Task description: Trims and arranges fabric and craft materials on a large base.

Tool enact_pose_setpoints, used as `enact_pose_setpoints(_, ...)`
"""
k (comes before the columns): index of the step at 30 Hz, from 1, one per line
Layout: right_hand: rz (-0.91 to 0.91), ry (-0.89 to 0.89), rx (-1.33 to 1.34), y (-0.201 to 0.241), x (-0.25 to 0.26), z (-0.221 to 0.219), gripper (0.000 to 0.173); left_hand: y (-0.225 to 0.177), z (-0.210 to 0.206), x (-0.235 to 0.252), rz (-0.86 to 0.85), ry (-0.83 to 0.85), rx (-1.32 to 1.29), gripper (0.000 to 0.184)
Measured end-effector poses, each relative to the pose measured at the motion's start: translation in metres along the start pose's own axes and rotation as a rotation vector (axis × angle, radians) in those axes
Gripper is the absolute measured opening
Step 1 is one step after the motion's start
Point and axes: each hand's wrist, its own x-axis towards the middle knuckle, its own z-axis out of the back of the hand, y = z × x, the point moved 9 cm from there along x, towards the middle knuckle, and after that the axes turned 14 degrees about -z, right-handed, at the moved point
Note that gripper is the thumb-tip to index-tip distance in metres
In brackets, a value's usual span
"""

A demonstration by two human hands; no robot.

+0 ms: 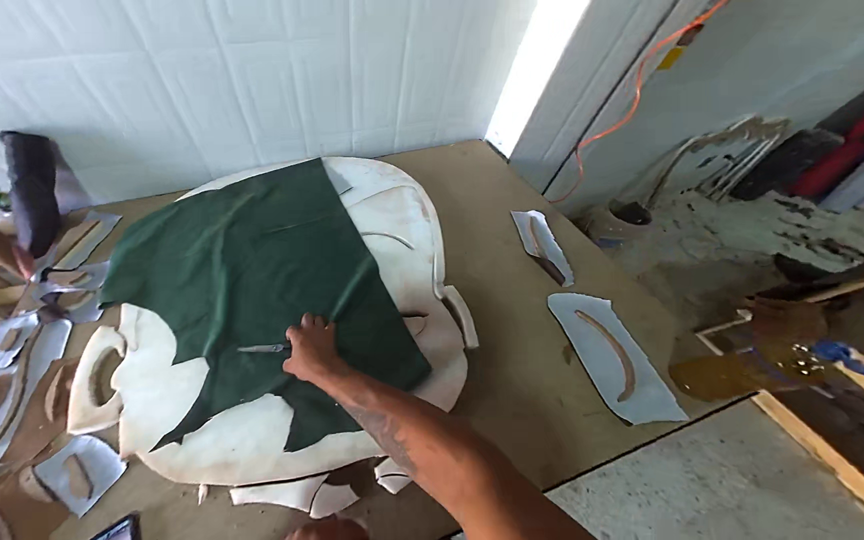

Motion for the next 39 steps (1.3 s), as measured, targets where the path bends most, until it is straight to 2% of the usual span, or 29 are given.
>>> enact_pose_setpoints(3, -0.011, -0.001, 0.21, -0.046, -0.021, 0.03, 0.049, -0.018, 0.0, 0.056, 0.012, -0.12, 0.191, 0.033)
enact_pose_setpoints(5, -0.035, -0.072, 0.376, -0.097, -0.048, 0.064, 0.043, -0.018, 0.013, 0.096, -0.049, -0.305, 0.376, 0.03)
enact_pose_setpoints(7, -0.099, -0.194, 0.477, -0.175, -0.08, 0.09, 0.043, -0.014, 0.022, 0.132, -0.111, -0.479, 0.526, 0.034)
enact_pose_setpoints(9, -0.159, -0.354, 0.576, -0.271, -0.115, 0.106, 0.044, -0.004, 0.028, 0.169, -0.083, -0.526, 0.578, 0.046)
enact_pose_setpoints(11, -0.277, -0.414, 0.614, -0.371, -0.152, 0.104, 0.05, 0.014, 0.03, 0.198, -0.014, -0.516, 0.581, 0.048)
enact_pose_setpoints(13, -0.425, -0.401, 0.582, -0.453, -0.186, 0.092, 0.054, 0.031, 0.032, 0.212, 0.026, -0.522, 0.562, 0.035)
enact_pose_setpoints(15, -0.501, -0.393, 0.513, -0.506, -0.214, 0.079, 0.053, 0.036, 0.04, 0.213, 0.053, -0.566, 0.475, 0.028)
enact_pose_setpoints(17, -0.523, -0.399, 0.413, -0.526, -0.233, 0.072, 0.051, 0.033, 0.061, 0.201, 0.089, -0.639, 0.282, 0.03)
enact_pose_setpoints(19, -0.526, -0.479, 0.322, -0.523, -0.241, 0.082, 0.053, 0.032, 0.092, 0.182, 0.098, -0.782, 0.129, 0.029)
enact_pose_setpoints(21, -0.513, -0.536, 0.372, -0.501, -0.234, 0.103, 0.051, 0.032, 0.125, 0.16, 0.054, -0.959, 0.017, 0.025)
enact_pose_setpoints(24, -0.373, -0.446, 0.609, -0.43, -0.19, 0.125, 0.029, 0.034, 0.16, 0.133, -0.023, -1.092, -0.082, 0.023)
enact_pose_setpoints(27, -0.117, -0.254, 0.657, -0.333, -0.117, 0.117, 0.021, 0.031, 0.177, 0.121, -0.06, -1.148, -0.099, 0.022)
enact_pose_setpoints(29, 0.024, -0.125, 0.558, -0.274, -0.072, 0.104, 0.021, 0.029, 0.18, 0.117, -0.08, -1.165, -0.115, 0.021)
enact_pose_setpoints(31, 0.102, -0.011, 0.388, -0.233, -0.034, 0.089, 0.025, 0.028, 0.178, 0.114, -0.088, -1.16, -0.123, 0.02)
enact_pose_setpoints(35, 0.181, 0.129, 0.065, -0.193, 0.012, 0.065, 0.025, 0.024, 0.17, 0.112, -0.087, -1.122, -0.142, 0.02)
enact_pose_setpoints(39, 0.232, 0.234, -0.125, -0.172, 0.018, 0.059, 0.024, 0.028, 0.162, 0.113, -0.076, -1.092, -0.174, 0.021)
